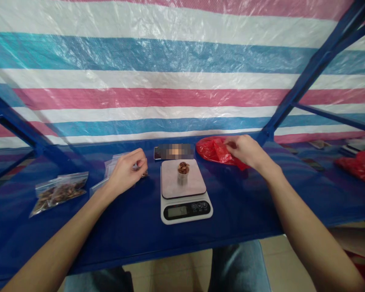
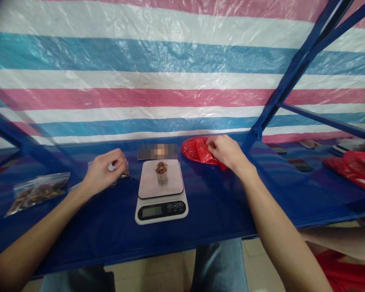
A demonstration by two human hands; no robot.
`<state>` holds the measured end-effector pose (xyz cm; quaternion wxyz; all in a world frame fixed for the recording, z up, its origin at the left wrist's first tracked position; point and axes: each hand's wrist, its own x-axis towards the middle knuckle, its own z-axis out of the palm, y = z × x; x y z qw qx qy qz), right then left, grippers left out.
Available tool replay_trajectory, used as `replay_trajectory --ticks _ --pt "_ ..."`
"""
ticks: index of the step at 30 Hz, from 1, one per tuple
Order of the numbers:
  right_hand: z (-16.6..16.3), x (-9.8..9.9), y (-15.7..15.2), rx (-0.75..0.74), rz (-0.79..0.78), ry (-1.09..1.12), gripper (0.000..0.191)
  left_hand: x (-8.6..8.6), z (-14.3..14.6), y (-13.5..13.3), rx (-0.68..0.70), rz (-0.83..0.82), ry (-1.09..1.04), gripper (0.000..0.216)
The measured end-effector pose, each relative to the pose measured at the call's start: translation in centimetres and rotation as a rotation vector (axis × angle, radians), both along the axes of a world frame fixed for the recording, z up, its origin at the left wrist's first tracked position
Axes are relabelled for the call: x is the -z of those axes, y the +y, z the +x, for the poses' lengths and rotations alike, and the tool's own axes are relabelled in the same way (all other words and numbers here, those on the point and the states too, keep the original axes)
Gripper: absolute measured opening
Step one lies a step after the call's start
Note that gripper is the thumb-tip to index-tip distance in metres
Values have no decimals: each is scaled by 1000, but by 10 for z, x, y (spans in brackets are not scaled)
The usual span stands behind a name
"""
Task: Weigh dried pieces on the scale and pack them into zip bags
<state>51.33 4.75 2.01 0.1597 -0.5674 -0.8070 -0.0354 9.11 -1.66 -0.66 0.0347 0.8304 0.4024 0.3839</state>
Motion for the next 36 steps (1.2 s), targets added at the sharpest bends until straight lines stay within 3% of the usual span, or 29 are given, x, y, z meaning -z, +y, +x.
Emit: replay_trajectory --ticks 4,6,8,10,12,14,16,17,19,23,36 --pt "-12 -3 -6 143 91 1 22 -1 2 -1 -5 6 -14 30" --pt "-20 -8 -12 205 242 141 21 -2 3 -3 3 15 -23 30" --pt "-31 -12 -22 183 429 337 21 -3 4 -4 10 21 -30 30" --pt "-45 -16 -35 44 516 489 20 -3 6 -5 5 8 -48 31" --pt "-61 -16 -47 -176 432 557 17 -3 10 -6 -14 -48 -94 31" --pt "-77 -12 -56 -400 247 542 17 -4 17 -9 -19 -127 -135 25" --pt "-89 -5 -61 -545 92 497 26 -7 28 -11 13 -172 -110 13" --pt "-93 -2 -62 -578 44 485 33 -8 34 -12 26 -161 -89 20" --pt "-97 4 -63 -587 -17 490 46 -11 44 -13 30 -152 -34 36" --pt "-99 9 -66 -556 -59 522 55 -11 56 -11 19 -156 25 43" --pt "-113 18 -82 -588 46 377 47 -8 70 -13 55 -161 122 37"
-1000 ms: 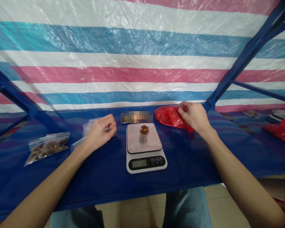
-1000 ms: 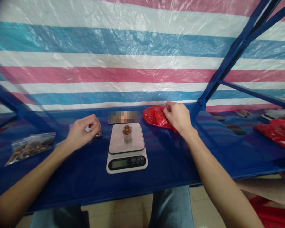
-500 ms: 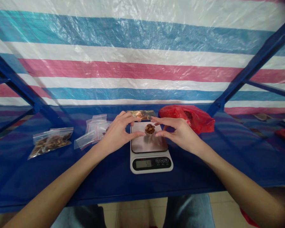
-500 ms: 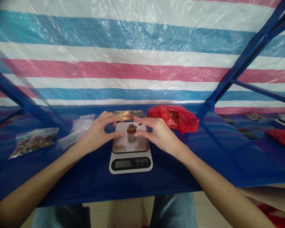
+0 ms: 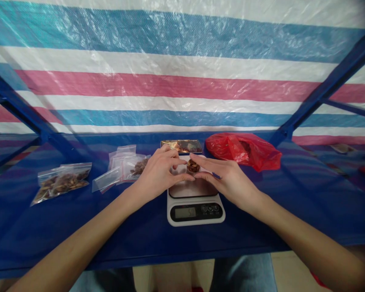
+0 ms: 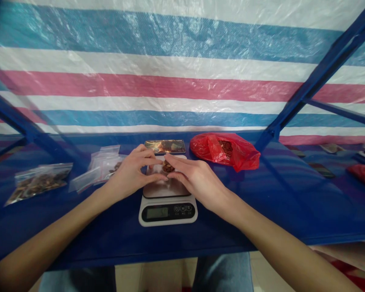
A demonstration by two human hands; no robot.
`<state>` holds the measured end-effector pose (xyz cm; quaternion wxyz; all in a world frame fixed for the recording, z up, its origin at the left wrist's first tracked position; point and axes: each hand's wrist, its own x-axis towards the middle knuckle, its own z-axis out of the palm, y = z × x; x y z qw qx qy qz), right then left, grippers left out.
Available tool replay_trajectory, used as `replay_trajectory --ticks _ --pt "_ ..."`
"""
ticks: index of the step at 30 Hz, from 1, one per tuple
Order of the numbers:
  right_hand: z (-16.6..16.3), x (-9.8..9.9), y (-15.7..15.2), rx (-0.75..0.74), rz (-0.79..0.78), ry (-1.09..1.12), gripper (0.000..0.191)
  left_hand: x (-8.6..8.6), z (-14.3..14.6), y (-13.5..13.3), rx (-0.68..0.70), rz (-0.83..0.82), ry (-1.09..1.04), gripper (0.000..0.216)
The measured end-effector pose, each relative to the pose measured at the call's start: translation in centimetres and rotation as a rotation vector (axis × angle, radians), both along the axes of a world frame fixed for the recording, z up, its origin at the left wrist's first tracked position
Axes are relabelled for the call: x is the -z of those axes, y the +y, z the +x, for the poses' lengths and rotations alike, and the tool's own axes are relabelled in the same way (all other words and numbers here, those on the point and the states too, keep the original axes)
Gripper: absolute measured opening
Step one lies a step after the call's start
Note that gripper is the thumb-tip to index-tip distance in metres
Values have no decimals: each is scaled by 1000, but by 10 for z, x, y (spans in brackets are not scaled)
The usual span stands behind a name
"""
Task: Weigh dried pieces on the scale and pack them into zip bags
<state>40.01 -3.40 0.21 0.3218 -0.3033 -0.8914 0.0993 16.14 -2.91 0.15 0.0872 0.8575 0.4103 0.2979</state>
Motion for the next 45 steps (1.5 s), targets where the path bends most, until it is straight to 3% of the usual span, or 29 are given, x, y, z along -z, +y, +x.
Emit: replay_trajectory --ticks 5,20,36,39,42,45 --pt "-1 0 -3 -7 35 -46 42 -2 2 -1 32 -15 14 26" --pt "0 -6 -5 -28 60 -120 49 0 0 -1 25 -17 14 23" --pt "10 -8 4 3 23 -16 59 3 -8 0 20 34 28 39" --pt "23 -20 7 81 81 59 59 -3 -21 2 29 41 14 40" --pt "37 -33 10 267 168 241 40 -15 -41 3 26 37 -47 29" --pt "45 -39 14 419 204 442 25 -23 -60 1 -64 48 -132 34"
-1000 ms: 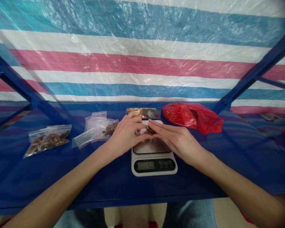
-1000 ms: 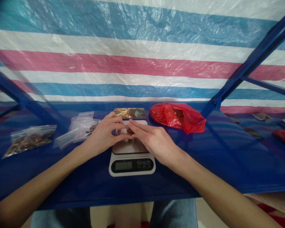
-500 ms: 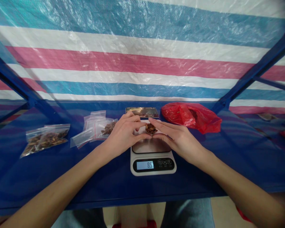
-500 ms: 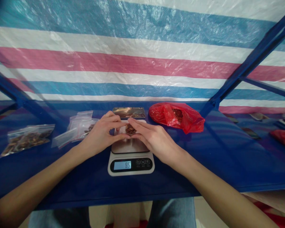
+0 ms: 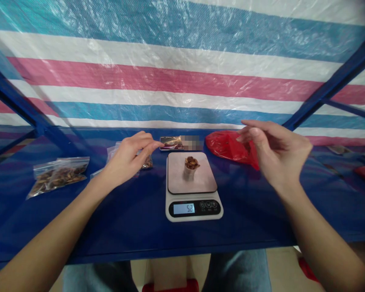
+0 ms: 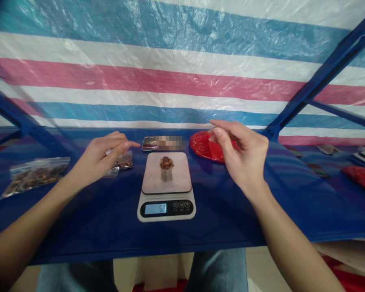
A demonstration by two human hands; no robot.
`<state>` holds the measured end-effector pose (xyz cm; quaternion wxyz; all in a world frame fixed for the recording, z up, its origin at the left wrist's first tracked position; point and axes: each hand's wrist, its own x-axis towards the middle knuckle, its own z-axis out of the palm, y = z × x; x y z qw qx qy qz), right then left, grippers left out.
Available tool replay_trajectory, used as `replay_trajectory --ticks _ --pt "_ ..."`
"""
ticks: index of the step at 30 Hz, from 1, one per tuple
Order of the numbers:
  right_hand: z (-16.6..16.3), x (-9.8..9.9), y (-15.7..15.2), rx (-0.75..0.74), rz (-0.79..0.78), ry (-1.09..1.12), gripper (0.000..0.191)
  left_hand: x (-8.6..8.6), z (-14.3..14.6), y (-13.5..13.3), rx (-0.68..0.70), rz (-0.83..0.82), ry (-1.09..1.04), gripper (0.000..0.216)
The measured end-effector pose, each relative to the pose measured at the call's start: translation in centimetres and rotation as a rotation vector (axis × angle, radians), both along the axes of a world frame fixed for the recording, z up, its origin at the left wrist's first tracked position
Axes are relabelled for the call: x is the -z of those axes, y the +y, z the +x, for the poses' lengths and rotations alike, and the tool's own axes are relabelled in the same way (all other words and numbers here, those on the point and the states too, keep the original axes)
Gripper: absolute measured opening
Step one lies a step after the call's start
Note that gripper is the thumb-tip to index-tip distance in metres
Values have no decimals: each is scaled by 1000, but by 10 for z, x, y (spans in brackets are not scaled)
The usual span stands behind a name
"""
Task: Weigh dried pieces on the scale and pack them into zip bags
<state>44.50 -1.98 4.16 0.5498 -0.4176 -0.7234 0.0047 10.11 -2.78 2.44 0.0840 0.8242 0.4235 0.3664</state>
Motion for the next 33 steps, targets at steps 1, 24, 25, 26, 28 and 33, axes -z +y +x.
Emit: replay_trajectory --ticks 1,24,25,26,28,33 --pt "1 0 2 15 9 41 25 -1 -5 0 -46 3 -12 36" --pt "1 24 24 7 -13 -60 29 28 -14 9 -163 71 78 45" --pt "3 23 25 34 -7 -34 29 29 -13 9 -154 63 88 46" --pt "6 23 27 54 6 -3 29 29 -12 8 -149 55 99 46" --pt "13 22 33 87 36 69 30 28 -10 7 -145 43 116 46" --pt "27 21 44 126 17 147 43 28 -10 7 -140 53 139 46"
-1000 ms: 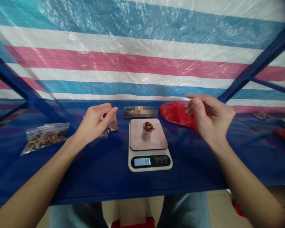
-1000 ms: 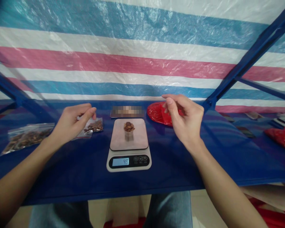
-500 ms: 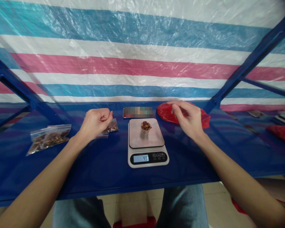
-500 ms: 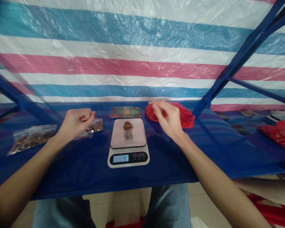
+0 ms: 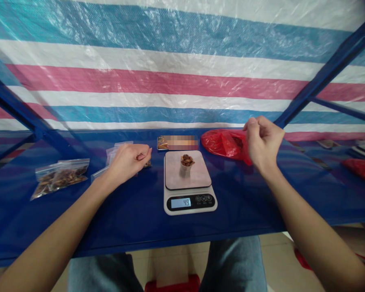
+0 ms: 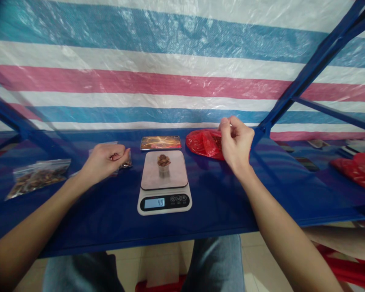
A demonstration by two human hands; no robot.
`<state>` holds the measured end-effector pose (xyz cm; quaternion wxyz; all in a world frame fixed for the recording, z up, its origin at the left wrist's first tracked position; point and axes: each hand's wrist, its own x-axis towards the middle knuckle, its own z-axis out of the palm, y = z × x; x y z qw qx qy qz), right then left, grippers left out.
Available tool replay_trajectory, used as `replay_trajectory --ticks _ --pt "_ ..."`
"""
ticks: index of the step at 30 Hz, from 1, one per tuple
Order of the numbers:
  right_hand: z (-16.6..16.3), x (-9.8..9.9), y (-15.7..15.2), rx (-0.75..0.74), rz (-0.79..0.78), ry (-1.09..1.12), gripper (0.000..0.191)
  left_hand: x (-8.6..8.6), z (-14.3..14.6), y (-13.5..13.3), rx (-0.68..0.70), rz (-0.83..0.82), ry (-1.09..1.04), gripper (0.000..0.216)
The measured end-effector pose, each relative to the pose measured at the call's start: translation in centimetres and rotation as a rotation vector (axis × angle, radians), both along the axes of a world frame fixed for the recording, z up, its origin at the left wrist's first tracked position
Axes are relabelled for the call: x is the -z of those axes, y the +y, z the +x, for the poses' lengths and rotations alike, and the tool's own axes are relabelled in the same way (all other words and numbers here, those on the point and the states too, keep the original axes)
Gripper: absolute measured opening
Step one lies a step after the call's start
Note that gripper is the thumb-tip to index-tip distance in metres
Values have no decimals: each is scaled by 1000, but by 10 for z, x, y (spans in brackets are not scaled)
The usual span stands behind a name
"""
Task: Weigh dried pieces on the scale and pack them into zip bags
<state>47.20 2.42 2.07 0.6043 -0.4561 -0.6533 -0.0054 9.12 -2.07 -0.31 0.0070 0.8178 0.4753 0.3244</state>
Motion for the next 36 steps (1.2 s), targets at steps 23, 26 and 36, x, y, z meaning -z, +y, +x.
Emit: replay_trajectory --ticks 23,26,36 --pt "-61 13 -37 -741 -386 -407 70 5 -2 3 0 24 54 43" --pt "-63 12 -40 -776 -427 -379 82 5 -2 3 2 33 62 43" --pt "-65 17 -37 -758 -471 -324 88 5 1 2 -13 -6 83 44"
